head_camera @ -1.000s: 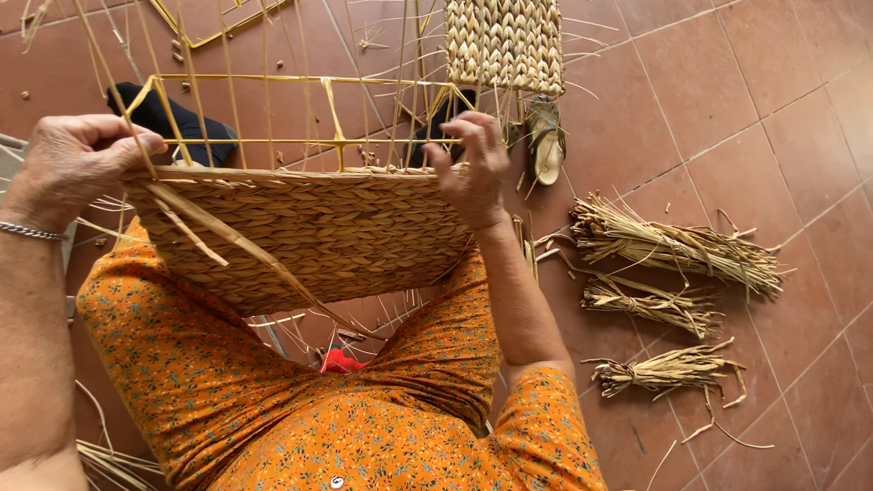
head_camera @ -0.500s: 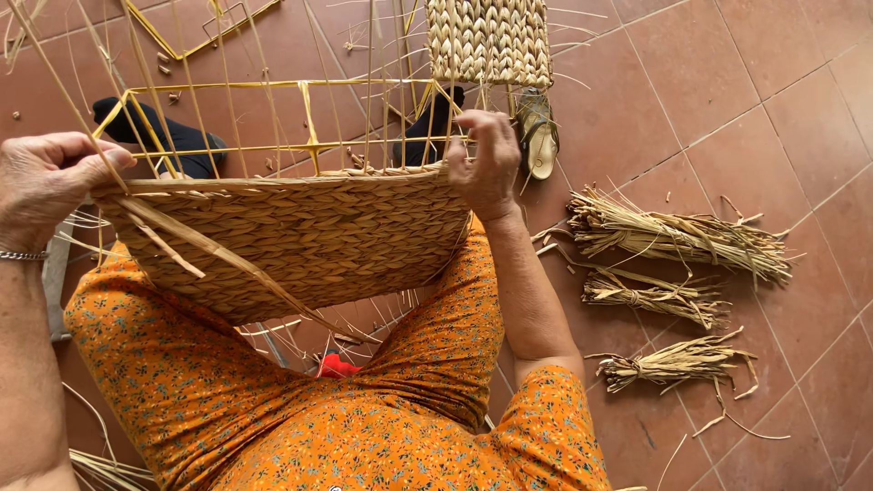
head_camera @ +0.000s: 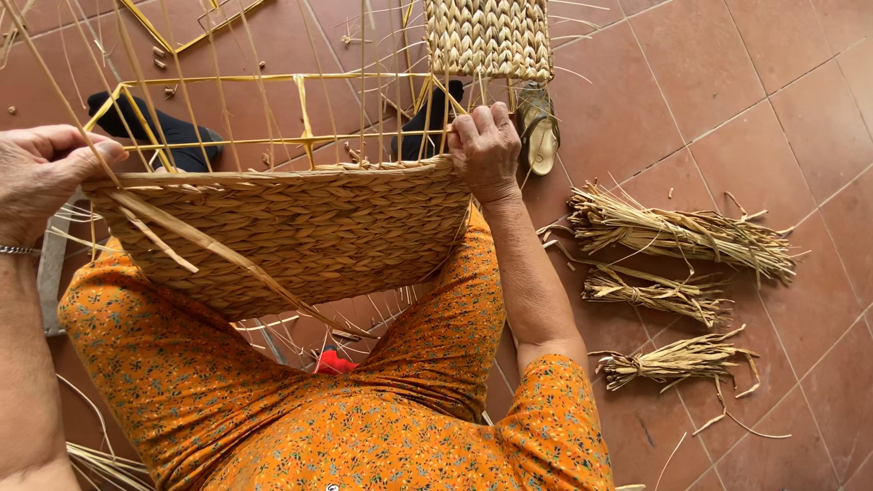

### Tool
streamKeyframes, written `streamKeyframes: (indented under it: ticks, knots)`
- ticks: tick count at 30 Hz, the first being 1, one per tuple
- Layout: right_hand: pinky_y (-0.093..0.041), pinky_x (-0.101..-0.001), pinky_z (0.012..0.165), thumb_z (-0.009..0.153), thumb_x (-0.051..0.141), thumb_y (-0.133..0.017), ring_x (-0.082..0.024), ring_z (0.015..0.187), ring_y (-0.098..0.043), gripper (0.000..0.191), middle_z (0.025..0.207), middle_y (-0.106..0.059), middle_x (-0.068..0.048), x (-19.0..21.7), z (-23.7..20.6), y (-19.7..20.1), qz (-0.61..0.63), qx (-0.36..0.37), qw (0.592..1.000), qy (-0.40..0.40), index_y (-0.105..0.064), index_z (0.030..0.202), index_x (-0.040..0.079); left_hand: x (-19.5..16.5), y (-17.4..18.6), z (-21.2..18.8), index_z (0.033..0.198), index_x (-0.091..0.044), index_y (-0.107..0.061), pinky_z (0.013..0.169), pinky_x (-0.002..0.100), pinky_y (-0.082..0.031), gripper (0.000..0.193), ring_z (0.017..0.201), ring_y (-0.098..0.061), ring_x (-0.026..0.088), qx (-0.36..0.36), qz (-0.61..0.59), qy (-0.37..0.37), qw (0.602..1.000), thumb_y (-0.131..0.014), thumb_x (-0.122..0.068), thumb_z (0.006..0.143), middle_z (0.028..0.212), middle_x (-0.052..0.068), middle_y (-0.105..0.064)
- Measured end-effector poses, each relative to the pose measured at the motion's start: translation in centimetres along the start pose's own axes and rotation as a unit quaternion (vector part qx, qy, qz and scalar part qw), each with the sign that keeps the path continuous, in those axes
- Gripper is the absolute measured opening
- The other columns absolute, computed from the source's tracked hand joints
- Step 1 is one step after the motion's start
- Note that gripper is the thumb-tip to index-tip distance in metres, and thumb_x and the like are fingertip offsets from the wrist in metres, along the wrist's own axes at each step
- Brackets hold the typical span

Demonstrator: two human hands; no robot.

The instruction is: The person sits on the floor weaving a water hyacinth basket around a yellow metal frame, threading and pulling long woven strands over and around the frame edge and working the weave tight by hand, with bundles of weaving material and finished baskets beside them.

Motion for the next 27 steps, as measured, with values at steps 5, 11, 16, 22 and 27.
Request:
streamKeyframes:
  ticks: [5,11,16,22,27]
  knots:
    - [-0.055,-0.0415,0.081,0.078,-0.007,-0.063,-0.029,0.097,-0.06,0.033,0.099,-0.054,-0.011,3.5,1.1,-1.7,0.004,-0.005,0.996,-0.092,-0.06,0.108,0.006,0.6,3.5,-0.8,0.11,-0.001,-0.076,0.063,0.026,-0.048,0.021,0.076,-0.062,0.01,0.016,0.023,0.025,0.999,-0.075,-0.022,0.106,0.086,0.006,-0.072]
    - [-0.051,-0.0419,0.092,0.077,-0.005,-0.071,-0.031,0.112,-0.057,0.044,0.125,-0.051,-0.014,11.1,6.6,3.0,0.171,0.074,0.933,-0.307,-0.064,0.118,0.007,1.5,8.1,0.6,0.106,0.001,-0.077,0.062,0.024,-0.048,0.021,0.075,-0.06,0.008,0.044,-0.039,-0.005,0.998,-0.077,-0.02,0.099,0.088,0.003,-0.069]
    - [-0.056,-0.0368,0.086,0.094,-0.003,-0.074,-0.025,0.105,-0.062,0.026,0.121,-0.062,-0.01,23.3,9.9,6.3,0.074,-0.089,0.986,-0.117,-0.065,0.117,0.006,2.0,12.3,-0.6,0.124,0.0,-0.06,0.066,0.021,-0.053,0.037,0.081,-0.063,0.007,0.0,-0.132,-0.045,0.99,-0.08,-0.01,0.094,0.097,0.005,-0.066]
    - [-0.056,-0.0337,0.075,0.095,0.01,-0.077,-0.022,0.084,-0.068,0.008,0.092,-0.07,-0.008,37.8,10.2,3.0,0.324,0.066,0.943,-0.021,-0.073,0.102,0.009,-0.8,16.4,-7.2,0.113,-0.001,-0.069,0.067,0.028,-0.058,0.013,0.078,-0.065,0.014,-0.118,-0.003,-0.15,0.982,-0.068,-0.005,0.101,0.107,0.009,-0.066]
    - [-0.059,-0.0397,0.079,0.1,0.024,-0.072,-0.027,0.09,-0.073,0.023,0.1,-0.076,-0.013,47.2,11.3,-0.7,0.319,0.181,0.93,-0.011,-0.069,0.113,0.004,-2.6,16.6,-10.1,0.102,-0.002,-0.068,0.073,0.034,-0.061,0.015,0.082,-0.069,0.021,-0.088,0.143,-0.227,0.959,-0.076,-0.011,0.093,0.098,0.013,-0.068]
Point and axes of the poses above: each hand's wrist, its own z-axis towards the middle knuckle, its own y-axis out of the back of the hand, x = y × z, the point moved 3 cm from there along z, towards the middle knuckle
